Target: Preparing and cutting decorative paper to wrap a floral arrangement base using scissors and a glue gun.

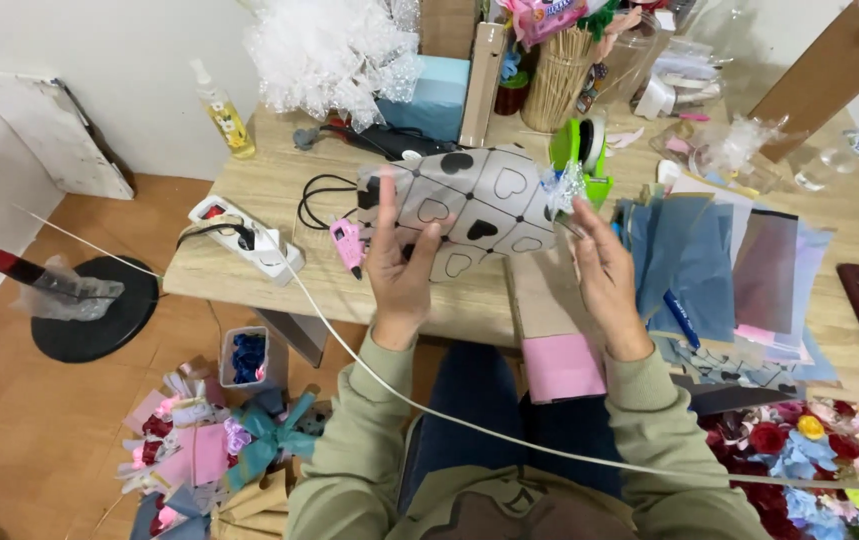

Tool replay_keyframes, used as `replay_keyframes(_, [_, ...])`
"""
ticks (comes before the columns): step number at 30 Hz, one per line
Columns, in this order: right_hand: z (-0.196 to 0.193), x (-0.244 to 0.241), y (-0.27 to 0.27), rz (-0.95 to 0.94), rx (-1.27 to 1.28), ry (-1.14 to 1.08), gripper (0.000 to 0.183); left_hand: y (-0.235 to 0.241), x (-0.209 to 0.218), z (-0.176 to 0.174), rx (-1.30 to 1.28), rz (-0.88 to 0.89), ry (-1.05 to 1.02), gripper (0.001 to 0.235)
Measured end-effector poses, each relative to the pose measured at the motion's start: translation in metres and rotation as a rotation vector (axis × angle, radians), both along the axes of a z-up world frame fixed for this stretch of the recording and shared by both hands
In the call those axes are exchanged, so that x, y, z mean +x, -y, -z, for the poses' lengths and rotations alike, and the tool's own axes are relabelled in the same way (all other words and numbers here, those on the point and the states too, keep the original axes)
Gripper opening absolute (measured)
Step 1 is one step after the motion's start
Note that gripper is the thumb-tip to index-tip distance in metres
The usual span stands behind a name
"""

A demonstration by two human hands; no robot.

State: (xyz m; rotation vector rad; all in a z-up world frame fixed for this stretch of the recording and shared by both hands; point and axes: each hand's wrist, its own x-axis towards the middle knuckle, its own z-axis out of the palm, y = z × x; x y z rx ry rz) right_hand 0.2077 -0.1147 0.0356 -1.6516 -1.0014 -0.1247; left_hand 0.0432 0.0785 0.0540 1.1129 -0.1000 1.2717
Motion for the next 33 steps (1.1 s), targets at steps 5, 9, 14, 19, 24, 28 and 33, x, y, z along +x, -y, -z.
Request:
replay_keyframes(5, [0.029,-0.026,-0.014,-0.259,0.292,-0.671,0.052,0.038,-0.002,0.006,-0.033,0.004,-0.067,0.069])
replay_keyframes(9, [-0.021,-0.080,0.008,-0.059,-0.164,-0.104,0.089,0.043,-0.026,0.034,-0.121,-0.008,-0.174,0.071])
replay_keyframes(14, [0.017,-0.092,0.039,0.034,-0.929,0.121,0.091,0.026,-0.037,0.067,-0.263,-0.068,-0.145,0.078])
replay_keyframes(19, [0.027,-0.068,0.028,0.088,-0.957,0.144,0.075,0.021,-0.030,0.081,-0.265,-0.062,-0.115,0.080])
replay_keyframes(24, [0.044,-0.010,-0.001,0.075,-0.844,0.383,0.040,0.026,-0.022,0.068,-0.159,-0.116,-0.089,0.080])
replay_keyframes(28, [0.023,-0.013,-0.012,0.101,-0.567,0.319,0.050,0.035,-0.017,0.065,-0.089,-0.149,-0.072,0.077])
replay_keyframes(33, [0.073,-0.028,-0.019,-0.201,0.342,-1.051,0.012,0.048,-0.023,0.061,0.096,-0.138,-0.188,0.074])
